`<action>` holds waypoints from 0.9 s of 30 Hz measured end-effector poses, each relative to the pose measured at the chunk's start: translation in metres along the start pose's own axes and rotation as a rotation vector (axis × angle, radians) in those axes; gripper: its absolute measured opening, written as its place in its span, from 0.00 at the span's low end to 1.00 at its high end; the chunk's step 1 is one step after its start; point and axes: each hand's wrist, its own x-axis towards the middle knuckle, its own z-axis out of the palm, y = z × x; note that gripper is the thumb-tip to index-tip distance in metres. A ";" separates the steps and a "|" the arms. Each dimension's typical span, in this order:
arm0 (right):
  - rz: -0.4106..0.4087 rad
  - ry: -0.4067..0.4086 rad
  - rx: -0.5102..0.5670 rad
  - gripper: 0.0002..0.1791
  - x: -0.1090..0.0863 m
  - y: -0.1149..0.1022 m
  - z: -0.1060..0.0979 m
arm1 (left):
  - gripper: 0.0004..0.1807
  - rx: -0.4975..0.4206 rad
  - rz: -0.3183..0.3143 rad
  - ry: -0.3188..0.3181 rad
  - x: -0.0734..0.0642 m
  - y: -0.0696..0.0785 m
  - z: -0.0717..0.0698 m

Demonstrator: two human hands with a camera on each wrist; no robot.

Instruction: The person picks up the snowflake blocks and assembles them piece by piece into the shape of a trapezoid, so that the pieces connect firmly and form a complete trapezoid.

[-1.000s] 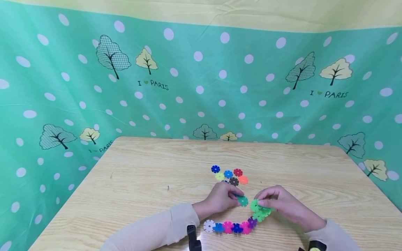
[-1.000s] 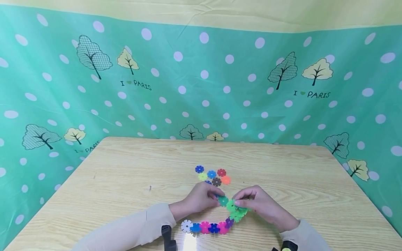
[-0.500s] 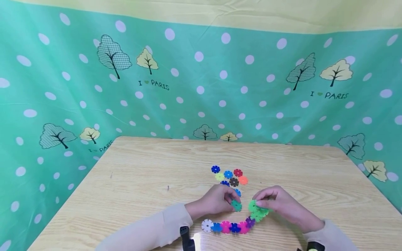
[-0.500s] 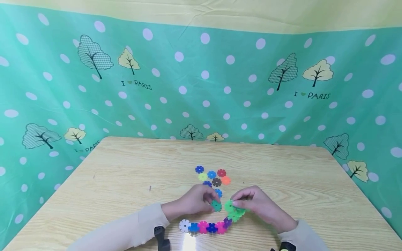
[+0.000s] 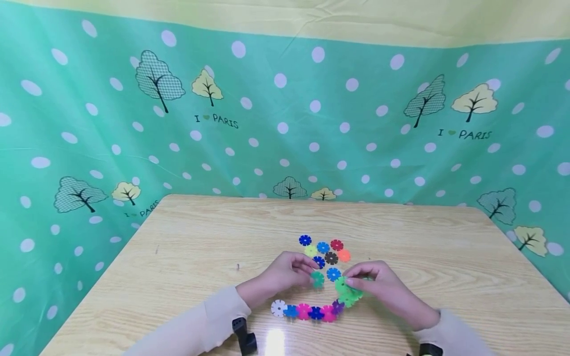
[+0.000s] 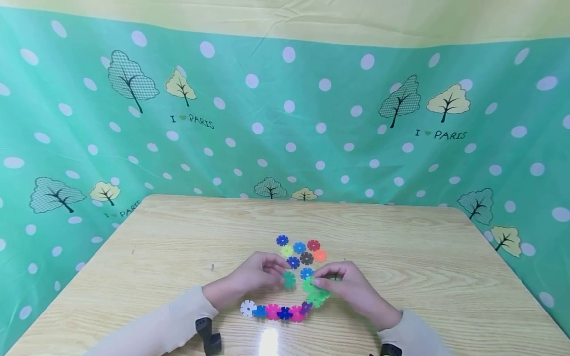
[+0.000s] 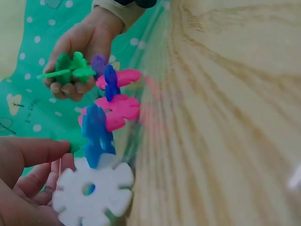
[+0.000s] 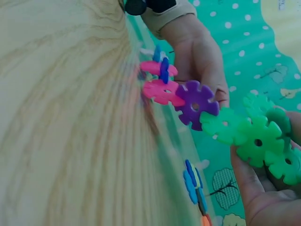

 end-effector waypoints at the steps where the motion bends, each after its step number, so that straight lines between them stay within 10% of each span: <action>1: 0.004 0.010 -0.005 0.11 0.001 0.000 0.002 | 0.15 -0.004 -0.005 0.003 -0.001 0.001 -0.002; 27: 0.035 0.102 -0.018 0.14 0.007 0.000 0.016 | 0.09 -0.098 -0.040 0.013 -0.015 0.014 0.001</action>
